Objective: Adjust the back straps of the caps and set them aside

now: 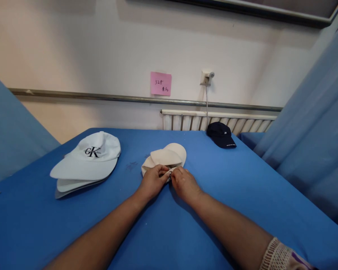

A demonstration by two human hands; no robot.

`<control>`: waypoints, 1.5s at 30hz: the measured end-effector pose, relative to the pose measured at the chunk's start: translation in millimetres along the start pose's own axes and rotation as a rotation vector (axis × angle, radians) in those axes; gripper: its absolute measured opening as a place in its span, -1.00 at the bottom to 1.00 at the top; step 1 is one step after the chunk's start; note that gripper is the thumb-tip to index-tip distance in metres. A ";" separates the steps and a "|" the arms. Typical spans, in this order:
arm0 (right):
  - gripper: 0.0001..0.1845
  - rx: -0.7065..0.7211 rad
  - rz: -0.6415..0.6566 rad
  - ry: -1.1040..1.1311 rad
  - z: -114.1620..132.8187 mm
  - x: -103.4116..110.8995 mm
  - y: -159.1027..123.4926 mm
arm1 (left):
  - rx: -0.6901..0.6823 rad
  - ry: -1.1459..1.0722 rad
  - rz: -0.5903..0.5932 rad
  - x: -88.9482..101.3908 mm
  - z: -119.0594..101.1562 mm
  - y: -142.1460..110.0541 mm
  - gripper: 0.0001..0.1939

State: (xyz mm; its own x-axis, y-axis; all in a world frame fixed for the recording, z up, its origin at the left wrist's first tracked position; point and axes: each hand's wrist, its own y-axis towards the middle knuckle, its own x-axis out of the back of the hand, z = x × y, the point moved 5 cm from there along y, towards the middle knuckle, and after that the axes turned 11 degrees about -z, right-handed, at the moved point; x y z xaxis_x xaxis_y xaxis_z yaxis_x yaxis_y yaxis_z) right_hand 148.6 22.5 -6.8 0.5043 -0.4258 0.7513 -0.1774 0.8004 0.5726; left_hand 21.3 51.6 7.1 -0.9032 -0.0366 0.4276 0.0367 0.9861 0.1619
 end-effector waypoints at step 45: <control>-0.75 0.077 0.038 -0.168 11.4 3.1 0.8 | 0.066 -0.160 -0.155 -3.5 2.4 1.8 -0.78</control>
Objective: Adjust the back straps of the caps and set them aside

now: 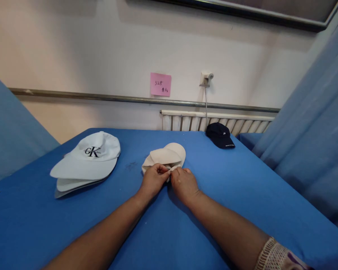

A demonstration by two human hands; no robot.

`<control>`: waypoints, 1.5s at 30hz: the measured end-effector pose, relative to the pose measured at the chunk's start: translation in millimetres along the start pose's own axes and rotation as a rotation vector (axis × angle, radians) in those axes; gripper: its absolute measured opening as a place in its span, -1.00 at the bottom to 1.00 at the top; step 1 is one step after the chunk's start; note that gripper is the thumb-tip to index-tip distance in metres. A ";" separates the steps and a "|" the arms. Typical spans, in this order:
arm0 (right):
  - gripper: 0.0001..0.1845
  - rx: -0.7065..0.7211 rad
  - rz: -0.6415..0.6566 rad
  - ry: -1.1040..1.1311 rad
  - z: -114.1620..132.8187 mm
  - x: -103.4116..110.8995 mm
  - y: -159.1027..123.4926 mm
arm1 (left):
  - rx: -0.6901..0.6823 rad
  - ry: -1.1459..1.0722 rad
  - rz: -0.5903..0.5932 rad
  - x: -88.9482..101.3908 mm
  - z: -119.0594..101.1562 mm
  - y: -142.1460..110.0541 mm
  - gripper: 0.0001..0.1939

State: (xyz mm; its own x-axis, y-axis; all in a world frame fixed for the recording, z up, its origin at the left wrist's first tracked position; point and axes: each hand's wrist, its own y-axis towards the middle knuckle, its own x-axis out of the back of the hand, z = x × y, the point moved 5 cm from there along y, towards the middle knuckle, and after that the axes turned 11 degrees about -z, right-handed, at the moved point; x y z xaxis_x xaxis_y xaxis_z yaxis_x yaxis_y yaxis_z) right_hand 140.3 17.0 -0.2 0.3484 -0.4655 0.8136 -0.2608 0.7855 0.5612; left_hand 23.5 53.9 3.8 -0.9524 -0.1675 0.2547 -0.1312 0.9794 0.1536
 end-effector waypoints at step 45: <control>-0.78 0.101 -0.034 0.472 -12.7 12.8 -1.3 | 0.105 -0.045 0.269 6.4 7.5 6.4 -0.73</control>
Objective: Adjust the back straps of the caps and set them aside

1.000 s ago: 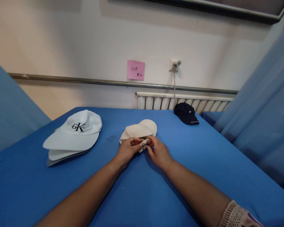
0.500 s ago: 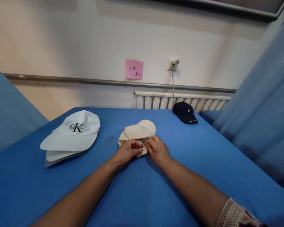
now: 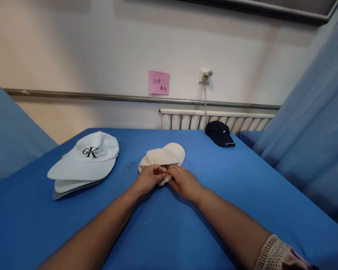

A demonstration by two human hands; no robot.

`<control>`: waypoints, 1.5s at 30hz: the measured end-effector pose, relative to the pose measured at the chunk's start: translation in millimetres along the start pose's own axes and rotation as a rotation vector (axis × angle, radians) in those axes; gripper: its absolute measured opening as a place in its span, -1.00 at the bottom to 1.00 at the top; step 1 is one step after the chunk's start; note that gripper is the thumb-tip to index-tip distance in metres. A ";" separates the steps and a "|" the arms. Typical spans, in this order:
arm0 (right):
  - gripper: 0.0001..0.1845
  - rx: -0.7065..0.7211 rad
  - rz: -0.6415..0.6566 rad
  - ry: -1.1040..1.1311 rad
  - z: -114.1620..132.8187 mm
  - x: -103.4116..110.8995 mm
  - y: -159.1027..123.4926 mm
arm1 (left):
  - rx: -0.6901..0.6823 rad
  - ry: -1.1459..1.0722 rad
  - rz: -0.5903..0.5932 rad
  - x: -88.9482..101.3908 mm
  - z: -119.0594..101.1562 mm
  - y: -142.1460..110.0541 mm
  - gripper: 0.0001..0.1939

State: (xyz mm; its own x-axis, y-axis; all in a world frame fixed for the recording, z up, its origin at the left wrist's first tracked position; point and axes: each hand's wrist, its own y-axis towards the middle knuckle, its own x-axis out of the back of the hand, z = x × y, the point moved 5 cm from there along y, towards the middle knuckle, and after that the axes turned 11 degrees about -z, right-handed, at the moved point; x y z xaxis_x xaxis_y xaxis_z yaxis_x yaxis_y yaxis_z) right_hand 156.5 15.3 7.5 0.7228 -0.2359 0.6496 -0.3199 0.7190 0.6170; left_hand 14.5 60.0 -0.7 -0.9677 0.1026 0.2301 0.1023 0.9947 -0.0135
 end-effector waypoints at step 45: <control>-0.71 0.054 -0.020 0.173 -8.1 15.2 -13.5 | 0.080 -0.135 0.179 -16.1 -7.4 -17.2 -0.66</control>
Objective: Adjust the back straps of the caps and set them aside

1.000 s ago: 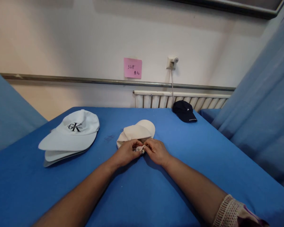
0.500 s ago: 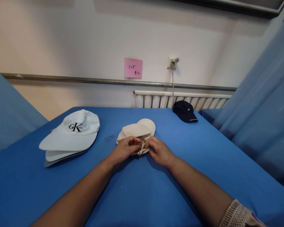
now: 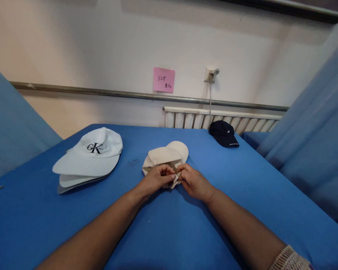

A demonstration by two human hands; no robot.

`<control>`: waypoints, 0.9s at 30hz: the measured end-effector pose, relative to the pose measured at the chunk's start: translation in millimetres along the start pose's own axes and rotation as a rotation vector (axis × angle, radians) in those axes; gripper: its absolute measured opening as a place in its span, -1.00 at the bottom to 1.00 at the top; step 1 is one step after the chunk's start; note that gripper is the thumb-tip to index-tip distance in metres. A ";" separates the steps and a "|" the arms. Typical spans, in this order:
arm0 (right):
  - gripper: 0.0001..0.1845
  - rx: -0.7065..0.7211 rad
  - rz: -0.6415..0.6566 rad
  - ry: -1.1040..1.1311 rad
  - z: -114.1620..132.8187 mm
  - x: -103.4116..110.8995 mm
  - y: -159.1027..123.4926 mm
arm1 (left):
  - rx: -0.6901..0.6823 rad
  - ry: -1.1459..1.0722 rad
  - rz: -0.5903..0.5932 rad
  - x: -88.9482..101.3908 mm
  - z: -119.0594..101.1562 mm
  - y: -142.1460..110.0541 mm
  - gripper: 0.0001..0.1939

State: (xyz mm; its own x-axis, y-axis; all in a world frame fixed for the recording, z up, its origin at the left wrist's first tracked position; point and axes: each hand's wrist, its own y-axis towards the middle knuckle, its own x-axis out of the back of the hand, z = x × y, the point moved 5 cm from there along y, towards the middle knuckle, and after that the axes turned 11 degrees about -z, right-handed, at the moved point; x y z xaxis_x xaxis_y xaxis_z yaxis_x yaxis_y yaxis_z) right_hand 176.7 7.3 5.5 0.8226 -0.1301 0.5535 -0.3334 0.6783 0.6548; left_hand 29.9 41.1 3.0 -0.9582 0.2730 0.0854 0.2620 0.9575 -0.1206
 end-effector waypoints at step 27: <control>-0.71 0.066 -0.080 -0.056 2.5 -4.3 -2.5 | 0.023 -0.079 0.012 12.4 -10.4 -5.6 -0.71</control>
State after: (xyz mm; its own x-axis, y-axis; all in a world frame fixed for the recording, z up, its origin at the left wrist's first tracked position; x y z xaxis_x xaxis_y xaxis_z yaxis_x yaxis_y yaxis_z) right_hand 172.9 4.3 2.8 0.8215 -0.2228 0.5249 -0.2992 0.6152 0.7294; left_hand 17.8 40.2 15.1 -0.9612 0.2756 0.0059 0.2720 0.9516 -0.1435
